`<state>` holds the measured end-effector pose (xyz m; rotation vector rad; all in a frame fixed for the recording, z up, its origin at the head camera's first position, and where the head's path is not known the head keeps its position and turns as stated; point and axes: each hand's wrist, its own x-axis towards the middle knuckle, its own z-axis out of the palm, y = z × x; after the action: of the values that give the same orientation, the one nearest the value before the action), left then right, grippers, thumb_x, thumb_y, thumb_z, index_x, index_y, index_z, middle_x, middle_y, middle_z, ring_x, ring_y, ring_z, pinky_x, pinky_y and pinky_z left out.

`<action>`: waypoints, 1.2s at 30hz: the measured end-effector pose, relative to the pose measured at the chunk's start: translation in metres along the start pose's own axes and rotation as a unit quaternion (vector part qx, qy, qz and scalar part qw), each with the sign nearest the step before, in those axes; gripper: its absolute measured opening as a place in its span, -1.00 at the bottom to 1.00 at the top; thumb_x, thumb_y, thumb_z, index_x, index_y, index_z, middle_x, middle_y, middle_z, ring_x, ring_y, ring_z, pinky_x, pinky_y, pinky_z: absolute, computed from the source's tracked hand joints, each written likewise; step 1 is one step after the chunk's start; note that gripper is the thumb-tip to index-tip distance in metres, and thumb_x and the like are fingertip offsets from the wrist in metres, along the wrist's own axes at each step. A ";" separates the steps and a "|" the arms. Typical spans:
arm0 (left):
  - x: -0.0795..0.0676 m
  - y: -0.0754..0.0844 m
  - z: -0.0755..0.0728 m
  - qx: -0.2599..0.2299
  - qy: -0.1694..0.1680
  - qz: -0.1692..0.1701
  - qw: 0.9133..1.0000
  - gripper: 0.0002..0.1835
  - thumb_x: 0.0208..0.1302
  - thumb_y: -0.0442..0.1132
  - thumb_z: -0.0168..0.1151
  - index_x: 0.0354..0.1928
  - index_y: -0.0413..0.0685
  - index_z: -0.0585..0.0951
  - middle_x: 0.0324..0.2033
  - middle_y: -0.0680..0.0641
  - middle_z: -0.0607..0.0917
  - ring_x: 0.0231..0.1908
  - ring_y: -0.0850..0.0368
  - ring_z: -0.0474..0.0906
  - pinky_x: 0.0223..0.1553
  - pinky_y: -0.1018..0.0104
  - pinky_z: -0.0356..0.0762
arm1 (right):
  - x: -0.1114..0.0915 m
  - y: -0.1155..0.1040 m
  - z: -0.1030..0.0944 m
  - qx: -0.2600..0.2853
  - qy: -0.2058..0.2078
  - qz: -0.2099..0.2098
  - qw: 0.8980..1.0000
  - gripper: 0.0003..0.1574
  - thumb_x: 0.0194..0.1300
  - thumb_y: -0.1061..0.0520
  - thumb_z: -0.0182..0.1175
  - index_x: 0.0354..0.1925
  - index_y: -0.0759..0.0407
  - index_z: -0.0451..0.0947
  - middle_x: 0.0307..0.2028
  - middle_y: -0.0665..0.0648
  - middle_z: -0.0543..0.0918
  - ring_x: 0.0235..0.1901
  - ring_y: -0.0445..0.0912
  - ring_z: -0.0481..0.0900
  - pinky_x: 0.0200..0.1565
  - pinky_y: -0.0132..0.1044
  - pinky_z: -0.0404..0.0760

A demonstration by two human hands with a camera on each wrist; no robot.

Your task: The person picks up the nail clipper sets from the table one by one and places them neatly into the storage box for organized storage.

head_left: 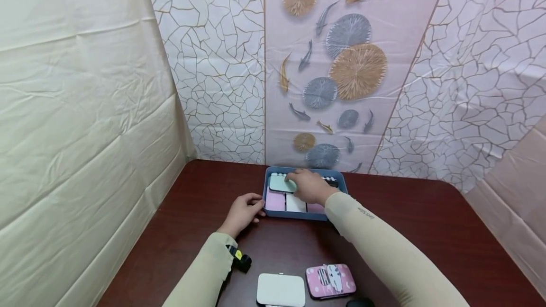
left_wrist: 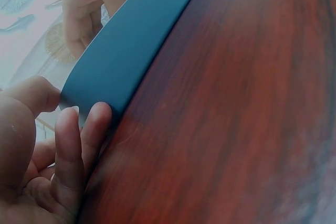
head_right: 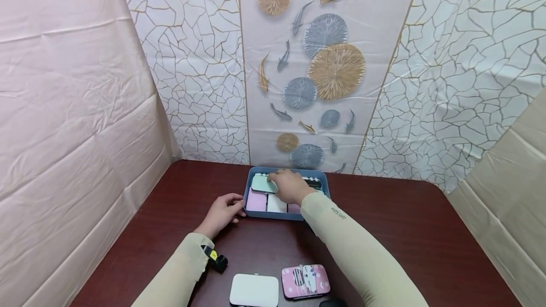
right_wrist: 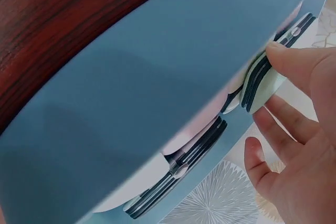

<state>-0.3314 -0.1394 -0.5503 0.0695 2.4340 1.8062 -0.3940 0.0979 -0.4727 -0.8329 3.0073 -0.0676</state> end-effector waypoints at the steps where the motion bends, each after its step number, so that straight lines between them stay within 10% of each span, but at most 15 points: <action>1: 0.000 0.000 0.000 0.000 0.001 -0.001 1.000 -0.58 0.22 0.09 0.23 0.04 0.07 0.56 -0.24 -0.02 0.69 -0.39 0.10 0.69 -0.49 0.19 0.67 | 0.000 0.000 0.001 -0.002 0.001 -0.002 1.000 -0.39 0.15 0.00 0.33 0.17 -0.29 0.42 0.16 -0.02 0.48 0.17 -0.03 0.42 0.14 0.14 0.45; 36: 0.001 0.001 0.000 -0.002 0.001 -0.003 1.000 -0.63 0.25 0.02 0.22 0.04 0.06 0.56 -0.23 -0.03 0.68 -0.39 0.10 0.69 -0.48 0.19 0.67 | -0.009 0.000 -0.005 0.019 0.048 0.005 0.999 -0.24 0.10 -0.21 0.34 0.25 -0.20 0.34 0.21 -0.04 0.44 0.14 -0.05 0.47 0.12 0.14 0.45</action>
<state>-0.3327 -0.1393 -0.5496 0.0610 2.4293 1.8082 -0.3864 0.1027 -0.4679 -0.8358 3.0872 -0.1685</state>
